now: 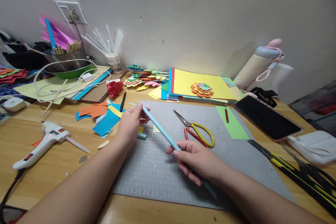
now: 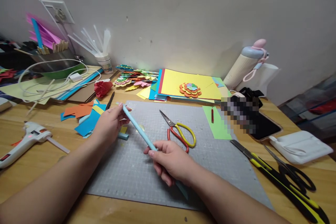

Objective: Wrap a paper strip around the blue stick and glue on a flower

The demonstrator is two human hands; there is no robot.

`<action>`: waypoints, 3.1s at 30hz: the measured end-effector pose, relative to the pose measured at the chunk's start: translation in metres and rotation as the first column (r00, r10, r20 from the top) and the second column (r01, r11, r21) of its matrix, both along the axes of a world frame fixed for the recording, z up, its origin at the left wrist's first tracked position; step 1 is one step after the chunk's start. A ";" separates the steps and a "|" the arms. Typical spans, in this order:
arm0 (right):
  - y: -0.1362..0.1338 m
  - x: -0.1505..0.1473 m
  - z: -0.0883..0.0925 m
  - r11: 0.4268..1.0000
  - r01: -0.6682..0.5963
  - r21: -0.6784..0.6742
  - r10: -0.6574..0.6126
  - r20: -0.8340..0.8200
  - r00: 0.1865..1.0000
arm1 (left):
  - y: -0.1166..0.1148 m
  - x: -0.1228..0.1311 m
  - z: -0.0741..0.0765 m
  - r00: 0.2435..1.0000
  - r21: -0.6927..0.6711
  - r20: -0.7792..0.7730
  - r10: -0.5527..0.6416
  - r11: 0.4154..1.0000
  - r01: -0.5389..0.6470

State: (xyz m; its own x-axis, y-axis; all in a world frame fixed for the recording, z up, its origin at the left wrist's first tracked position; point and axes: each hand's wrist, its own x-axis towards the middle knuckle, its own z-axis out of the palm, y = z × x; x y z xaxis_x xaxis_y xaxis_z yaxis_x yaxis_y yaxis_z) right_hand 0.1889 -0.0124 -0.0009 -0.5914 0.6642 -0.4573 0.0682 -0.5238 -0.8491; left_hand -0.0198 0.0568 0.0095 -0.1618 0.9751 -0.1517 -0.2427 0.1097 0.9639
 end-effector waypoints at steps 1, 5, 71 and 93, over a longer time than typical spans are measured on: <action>0.001 0.000 0.000 1.000 -0.003 -0.017 0.003 -0.012 1.000 | 0.004 -0.003 -0.004 1.000 0.017 -0.018 0.015 1.000 -0.015; 0.001 -0.002 -0.003 0.998 0.031 -0.054 -0.037 -0.110 0.993 | 0.011 -0.005 -0.013 0.995 0.068 -0.054 0.085 0.994 -0.081; 0.003 0.022 0.025 0.674 -0.364 0.643 -0.242 0.657 0.714 | -0.022 0.010 -0.011 0.911 0.246 -0.369 0.182 0.965 -0.093; 0.079 0.053 -0.005 0.507 -0.513 0.692 -0.524 0.720 0.454 | -0.052 0.028 -0.009 0.065 0.002 -0.989 -0.130 0.431 0.902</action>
